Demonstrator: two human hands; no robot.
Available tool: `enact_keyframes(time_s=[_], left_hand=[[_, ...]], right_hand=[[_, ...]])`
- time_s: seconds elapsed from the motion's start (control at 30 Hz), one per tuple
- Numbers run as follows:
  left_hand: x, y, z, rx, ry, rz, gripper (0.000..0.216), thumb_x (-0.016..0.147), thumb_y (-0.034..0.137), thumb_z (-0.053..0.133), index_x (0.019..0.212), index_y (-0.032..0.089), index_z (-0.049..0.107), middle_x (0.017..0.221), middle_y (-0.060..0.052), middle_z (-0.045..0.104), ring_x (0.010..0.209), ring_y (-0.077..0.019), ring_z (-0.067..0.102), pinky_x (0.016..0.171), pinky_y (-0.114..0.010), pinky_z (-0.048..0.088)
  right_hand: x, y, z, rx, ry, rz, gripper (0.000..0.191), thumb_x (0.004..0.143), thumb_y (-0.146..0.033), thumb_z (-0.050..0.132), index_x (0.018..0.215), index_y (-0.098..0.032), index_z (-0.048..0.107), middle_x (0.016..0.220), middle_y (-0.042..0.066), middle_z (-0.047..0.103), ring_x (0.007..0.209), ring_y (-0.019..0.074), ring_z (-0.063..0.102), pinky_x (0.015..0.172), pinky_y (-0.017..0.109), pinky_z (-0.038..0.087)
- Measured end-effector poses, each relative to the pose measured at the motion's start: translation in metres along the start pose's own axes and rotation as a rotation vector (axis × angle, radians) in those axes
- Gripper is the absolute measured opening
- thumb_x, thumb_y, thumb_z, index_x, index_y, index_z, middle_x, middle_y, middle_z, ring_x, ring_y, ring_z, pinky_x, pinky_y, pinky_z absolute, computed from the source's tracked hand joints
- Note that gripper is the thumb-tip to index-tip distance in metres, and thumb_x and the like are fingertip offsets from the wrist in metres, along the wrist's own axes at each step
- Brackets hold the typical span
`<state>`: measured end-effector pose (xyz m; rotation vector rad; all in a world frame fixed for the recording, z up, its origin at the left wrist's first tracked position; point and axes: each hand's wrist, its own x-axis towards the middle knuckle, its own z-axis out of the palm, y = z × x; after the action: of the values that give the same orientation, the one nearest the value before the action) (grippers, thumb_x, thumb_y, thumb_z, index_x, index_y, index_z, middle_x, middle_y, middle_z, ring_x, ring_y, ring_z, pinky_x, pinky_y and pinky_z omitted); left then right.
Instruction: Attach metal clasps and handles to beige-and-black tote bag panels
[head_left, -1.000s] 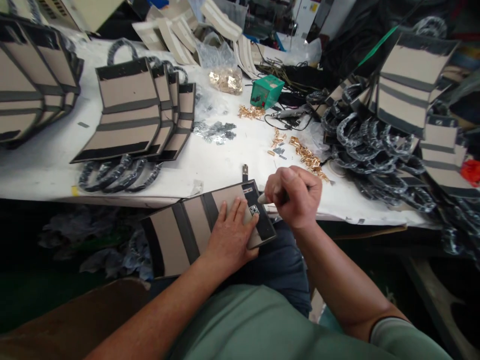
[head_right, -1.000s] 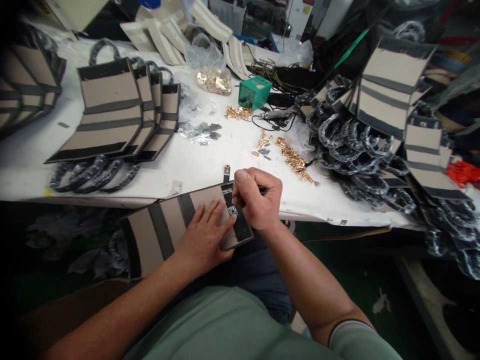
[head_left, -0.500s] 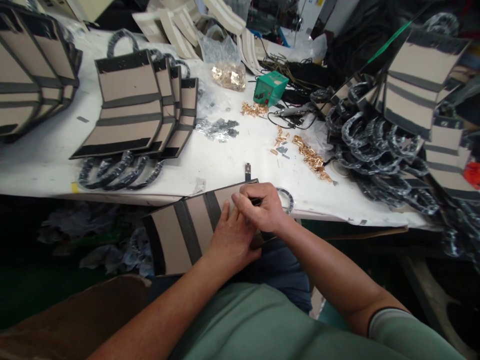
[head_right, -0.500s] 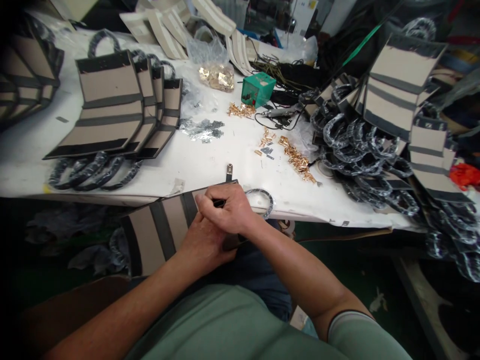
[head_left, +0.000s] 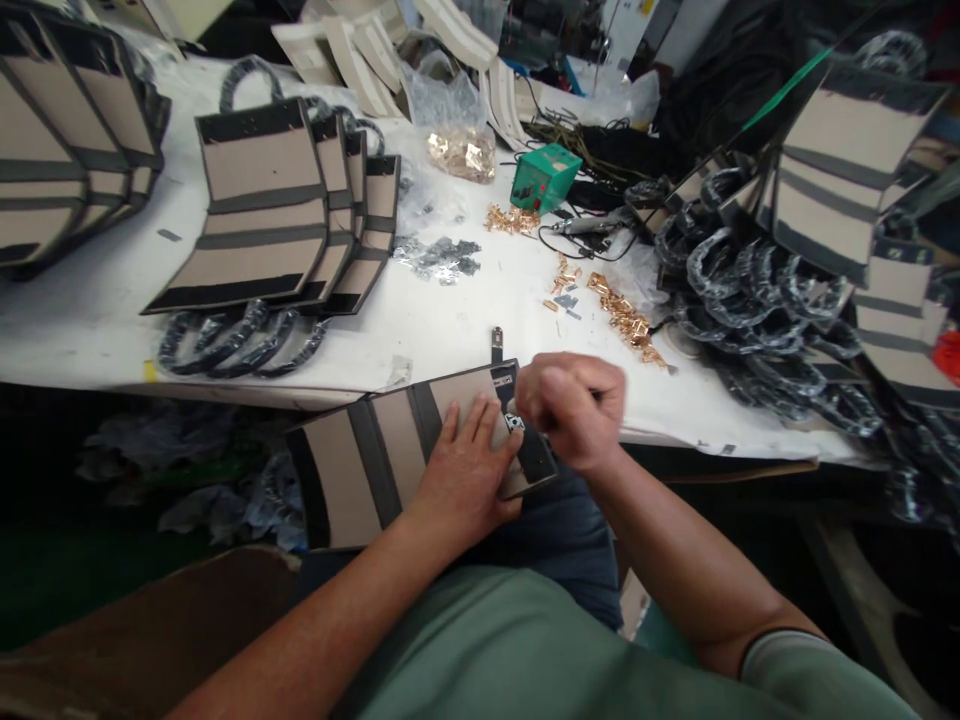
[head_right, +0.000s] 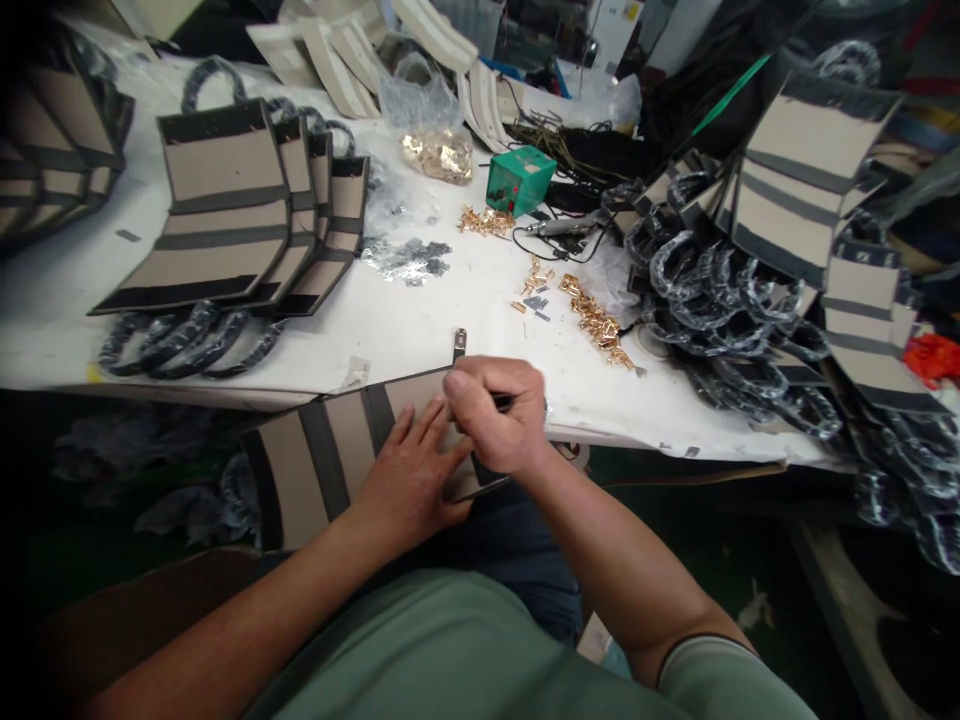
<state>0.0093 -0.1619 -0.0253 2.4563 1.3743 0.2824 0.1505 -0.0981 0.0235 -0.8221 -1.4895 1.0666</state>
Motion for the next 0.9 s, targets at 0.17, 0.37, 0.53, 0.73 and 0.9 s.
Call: enact_keyframes(time_s=[0.17, 0.37, 0.53, 0.73, 0.9], left_hand=[[-0.001, 0.001, -0.003, 0.018, -0.023, -0.001, 0.080, 0.076, 0.053, 0.074, 0.146, 0.023, 0.052, 0.163, -0.020, 0.031, 0.153, -0.0392, 0.019, 0.123, -0.060, 0.010], [-0.004, 0.000, -0.003, 0.043, 0.037, 0.026, 0.081, 0.072, 0.053, 0.078, 0.143, 0.021, 0.056, 0.161, -0.021, 0.034, 0.153, -0.0385, 0.021, 0.124, -0.059, 0.014], [-0.005, 0.000, 0.001, 0.067, 0.098, 0.045, 0.078, 0.073, 0.054, 0.077, 0.141, 0.021, 0.058, 0.160, -0.020, 0.037, 0.152, -0.0389, 0.024, 0.123, -0.059, 0.019], [-0.014, -0.003, -0.007, 0.069, 0.158, 0.134, 0.068, 0.078, 0.048, 0.074, 0.137, 0.019, 0.058, 0.158, -0.017, 0.041, 0.148, -0.0367, 0.033, 0.121, -0.058, 0.029], [-0.036, 0.003, -0.059, 0.021, 0.516, 0.195, 0.049, 0.082, 0.027, 0.073, 0.126, 0.020, 0.054, 0.148, -0.018, 0.051, 0.141, -0.0318, 0.045, 0.116, -0.051, 0.041]], right_hand=[[-0.004, 0.011, -0.003, -0.072, 0.040, 0.097, 0.050, 0.094, -0.045, 0.058, 0.053, -0.020, 0.047, 0.050, -0.002, 0.047, 0.047, 0.0108, 0.040, 0.049, 0.028, 0.034], [-0.070, -0.010, -0.047, -0.156, 0.236, 0.430, 0.046, 0.090, -0.053, 0.063, 0.059, -0.019, 0.054, 0.050, -0.002, 0.049, 0.045, 0.0115, 0.044, 0.045, 0.026, 0.034], [-0.134, 0.027, -0.047, -0.030, 0.343, 0.858, 0.043, 0.082, -0.062, 0.069, 0.080, -0.020, 0.059, 0.048, -0.007, 0.047, 0.041, 0.0108, 0.042, 0.040, 0.023, 0.035], [-0.122, 0.039, -0.011, 0.203, 0.367, 0.753, 0.044, 0.078, -0.053, 0.076, 0.105, -0.020, 0.067, 0.078, 0.001, 0.068, 0.056, 0.0137, 0.059, 0.048, 0.024, 0.048], [-0.114, -0.013, -0.008, -0.110, 0.173, 0.193, 0.019, 0.082, -0.034, 0.076, 0.096, -0.022, 0.073, 0.131, 0.010, 0.066, 0.118, 0.0285, 0.063, 0.100, 0.040, 0.051]])
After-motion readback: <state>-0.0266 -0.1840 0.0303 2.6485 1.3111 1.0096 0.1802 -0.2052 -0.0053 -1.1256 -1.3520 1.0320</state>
